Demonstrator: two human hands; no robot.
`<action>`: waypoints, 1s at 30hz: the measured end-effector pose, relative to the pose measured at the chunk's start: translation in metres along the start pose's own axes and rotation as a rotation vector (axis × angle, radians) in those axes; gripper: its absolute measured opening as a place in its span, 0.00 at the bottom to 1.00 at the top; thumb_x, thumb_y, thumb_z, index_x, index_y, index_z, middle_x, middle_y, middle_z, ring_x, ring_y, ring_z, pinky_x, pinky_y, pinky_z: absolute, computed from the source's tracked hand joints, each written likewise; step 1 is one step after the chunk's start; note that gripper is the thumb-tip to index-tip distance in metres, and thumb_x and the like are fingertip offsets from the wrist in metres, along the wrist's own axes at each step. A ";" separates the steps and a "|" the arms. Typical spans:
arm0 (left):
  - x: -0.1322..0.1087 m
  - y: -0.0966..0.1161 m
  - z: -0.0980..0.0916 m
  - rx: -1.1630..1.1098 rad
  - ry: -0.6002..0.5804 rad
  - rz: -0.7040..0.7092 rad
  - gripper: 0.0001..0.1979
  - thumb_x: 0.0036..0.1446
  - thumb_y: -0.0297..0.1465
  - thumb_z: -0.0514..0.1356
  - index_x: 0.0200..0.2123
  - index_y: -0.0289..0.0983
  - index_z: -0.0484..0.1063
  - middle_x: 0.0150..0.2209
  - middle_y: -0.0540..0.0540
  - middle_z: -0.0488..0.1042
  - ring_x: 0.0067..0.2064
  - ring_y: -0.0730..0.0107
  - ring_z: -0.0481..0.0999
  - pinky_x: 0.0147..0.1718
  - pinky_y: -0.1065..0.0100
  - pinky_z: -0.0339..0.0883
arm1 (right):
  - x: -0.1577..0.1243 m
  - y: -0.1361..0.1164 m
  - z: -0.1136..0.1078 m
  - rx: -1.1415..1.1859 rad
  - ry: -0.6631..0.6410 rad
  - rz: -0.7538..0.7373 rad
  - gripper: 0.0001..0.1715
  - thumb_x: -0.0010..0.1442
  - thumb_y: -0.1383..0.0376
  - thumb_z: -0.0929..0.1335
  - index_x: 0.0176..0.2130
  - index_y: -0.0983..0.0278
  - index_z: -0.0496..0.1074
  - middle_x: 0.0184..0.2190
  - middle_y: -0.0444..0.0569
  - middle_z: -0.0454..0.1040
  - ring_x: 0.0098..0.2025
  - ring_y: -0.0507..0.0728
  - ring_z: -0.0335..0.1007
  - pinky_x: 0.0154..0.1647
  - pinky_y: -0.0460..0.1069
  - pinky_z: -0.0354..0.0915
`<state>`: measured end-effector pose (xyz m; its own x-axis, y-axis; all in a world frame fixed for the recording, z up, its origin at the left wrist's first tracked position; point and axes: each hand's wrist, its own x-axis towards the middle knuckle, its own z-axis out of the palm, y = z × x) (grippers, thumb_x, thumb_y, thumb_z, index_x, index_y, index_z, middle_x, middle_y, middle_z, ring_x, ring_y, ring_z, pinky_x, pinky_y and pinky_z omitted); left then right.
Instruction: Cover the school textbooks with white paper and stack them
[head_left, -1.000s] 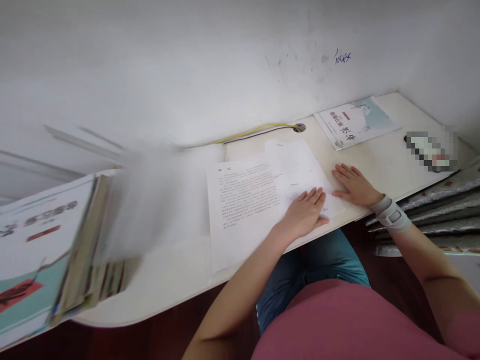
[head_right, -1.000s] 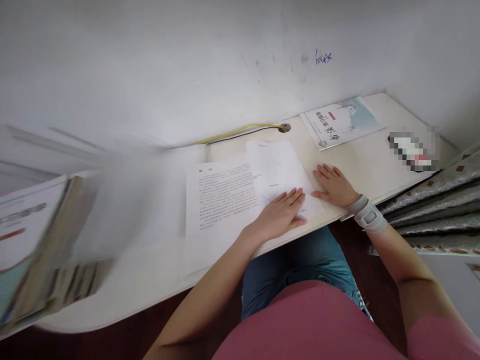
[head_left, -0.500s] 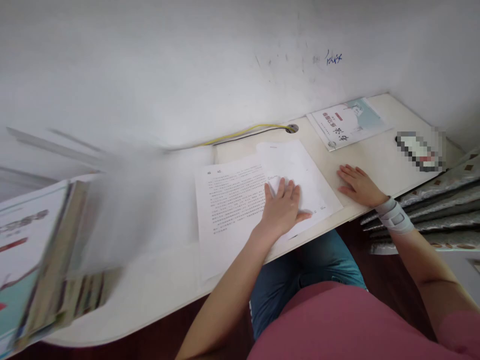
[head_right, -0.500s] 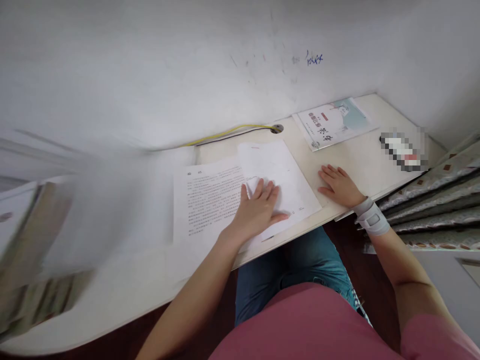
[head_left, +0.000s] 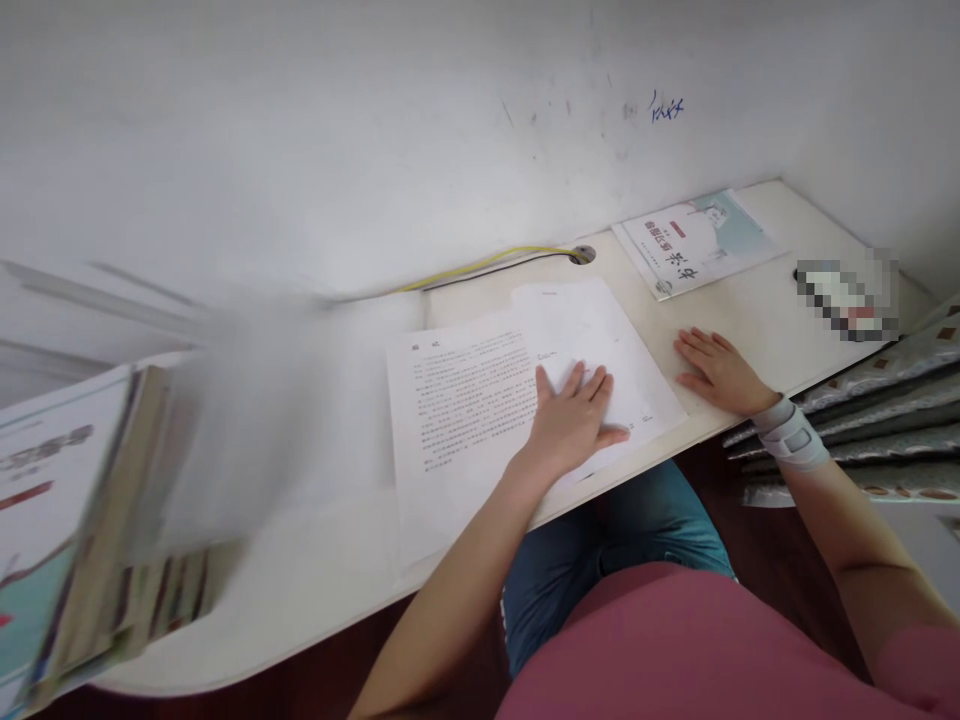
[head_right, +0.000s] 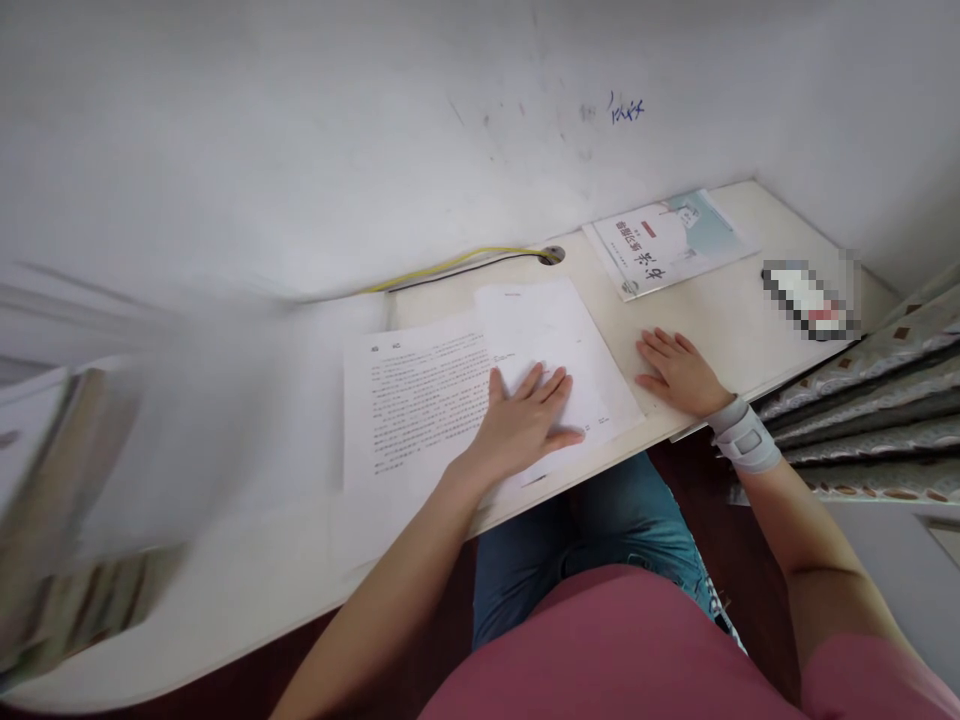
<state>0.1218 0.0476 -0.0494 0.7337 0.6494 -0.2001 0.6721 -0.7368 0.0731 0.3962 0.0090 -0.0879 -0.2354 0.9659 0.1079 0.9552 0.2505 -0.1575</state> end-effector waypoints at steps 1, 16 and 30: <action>0.002 0.001 -0.001 -0.004 -0.004 -0.005 0.37 0.60 0.52 0.48 0.66 0.40 0.49 0.67 0.39 0.51 0.68 0.41 0.44 0.57 0.27 0.30 | 0.000 0.000 0.000 -0.003 -0.003 0.000 0.32 0.65 0.54 0.58 0.62 0.66 0.58 0.64 0.59 0.57 0.67 0.64 0.48 0.63 0.63 0.51; 0.015 0.009 -0.005 -0.043 -0.031 0.033 0.35 0.61 0.49 0.50 0.66 0.40 0.49 0.67 0.42 0.49 0.68 0.44 0.43 0.57 0.27 0.28 | 0.001 0.000 0.000 -0.011 0.004 0.005 0.32 0.65 0.54 0.58 0.62 0.68 0.59 0.64 0.59 0.57 0.66 0.64 0.49 0.63 0.62 0.51; 0.020 0.012 -0.008 -0.070 -0.074 0.109 0.33 0.62 0.47 0.50 0.66 0.42 0.47 0.68 0.42 0.48 0.68 0.47 0.46 0.58 0.30 0.29 | 0.001 0.000 0.000 0.008 -0.013 -0.003 0.32 0.65 0.53 0.58 0.61 0.69 0.60 0.64 0.59 0.57 0.66 0.64 0.49 0.63 0.62 0.51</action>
<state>0.1454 0.0535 -0.0447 0.7950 0.5488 -0.2585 0.5962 -0.7854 0.1662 0.3965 0.0099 -0.0877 -0.2407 0.9659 0.0956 0.9531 0.2538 -0.1646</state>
